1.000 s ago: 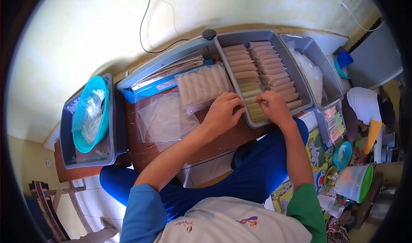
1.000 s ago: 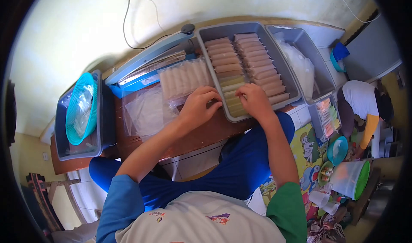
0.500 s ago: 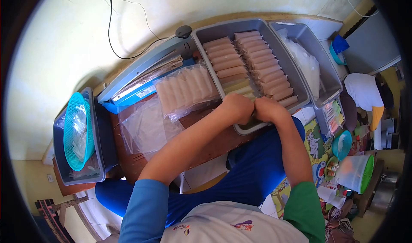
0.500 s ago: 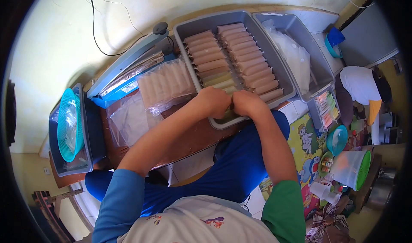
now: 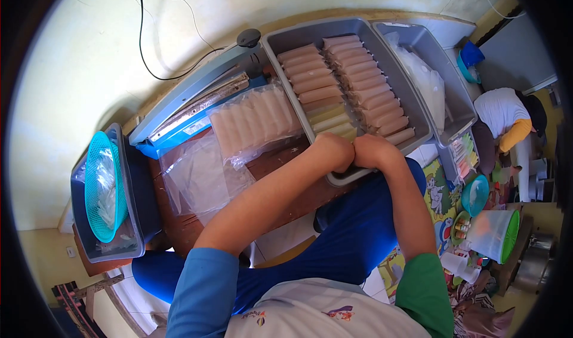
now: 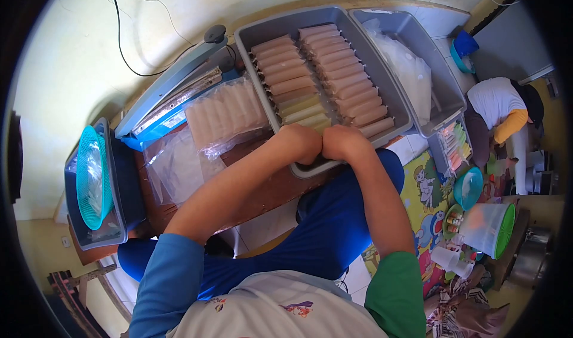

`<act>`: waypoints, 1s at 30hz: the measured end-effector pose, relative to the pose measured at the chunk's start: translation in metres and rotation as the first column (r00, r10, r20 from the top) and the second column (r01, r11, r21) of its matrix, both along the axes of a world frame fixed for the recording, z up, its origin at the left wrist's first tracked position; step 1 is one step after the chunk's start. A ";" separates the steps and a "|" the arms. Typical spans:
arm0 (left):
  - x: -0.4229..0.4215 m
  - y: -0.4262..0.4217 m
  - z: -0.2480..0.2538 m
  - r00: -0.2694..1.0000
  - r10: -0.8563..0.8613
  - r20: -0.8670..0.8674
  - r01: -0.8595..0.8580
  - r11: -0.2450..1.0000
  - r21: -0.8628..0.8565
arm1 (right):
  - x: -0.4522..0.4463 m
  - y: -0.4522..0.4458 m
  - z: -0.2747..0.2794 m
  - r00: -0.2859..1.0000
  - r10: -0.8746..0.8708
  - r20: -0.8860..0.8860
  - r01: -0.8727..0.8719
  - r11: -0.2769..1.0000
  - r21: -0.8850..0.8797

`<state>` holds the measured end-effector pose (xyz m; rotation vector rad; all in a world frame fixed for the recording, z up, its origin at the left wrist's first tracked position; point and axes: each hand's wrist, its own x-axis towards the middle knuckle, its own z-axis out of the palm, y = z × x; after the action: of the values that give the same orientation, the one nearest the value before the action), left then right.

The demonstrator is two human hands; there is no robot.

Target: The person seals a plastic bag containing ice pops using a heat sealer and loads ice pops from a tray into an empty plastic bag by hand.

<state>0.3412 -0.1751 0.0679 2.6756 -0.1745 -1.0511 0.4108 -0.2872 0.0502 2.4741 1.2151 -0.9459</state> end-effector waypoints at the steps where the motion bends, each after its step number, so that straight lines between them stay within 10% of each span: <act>1: 0.000 -0.001 0.000 1.000 -0.001 0.001 0.001 1.000 -0.001 | -0.001 0.001 0.002 1.000 -0.005 -0.006 0.005 1.000 -0.019; 12: -0.004 0.001 -0.005 0.997 0.024 0.075 -0.023 1.000 -0.011 | 0.000 0.005 0.002 1.000 -0.004 0.022 0.006 0.997 -0.083; 18: -0.004 0.001 -0.008 0.990 0.078 0.114 -0.077 0.997 -0.007 | 0.014 -0.008 -0.002 0.998 -0.009 -0.062 0.021 0.980 0.200; 27: -0.008 0.010 -0.013 0.803 0.338 0.490 -0.190 0.926 -0.327 | 0.027 -0.017 0.021 0.874 -0.259 -0.412 0.473 0.651 0.594; 30: -0.012 0.014 -0.008 0.648 0.558 0.519 -0.249 0.799 -0.548 | 0.022 -0.011 0.027 0.758 -0.129 -0.639 0.639 0.340 0.690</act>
<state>0.3289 -0.1615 0.0601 2.3598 0.0830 0.1237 0.4332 -0.2981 0.0771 3.7191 1.5651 -1.3656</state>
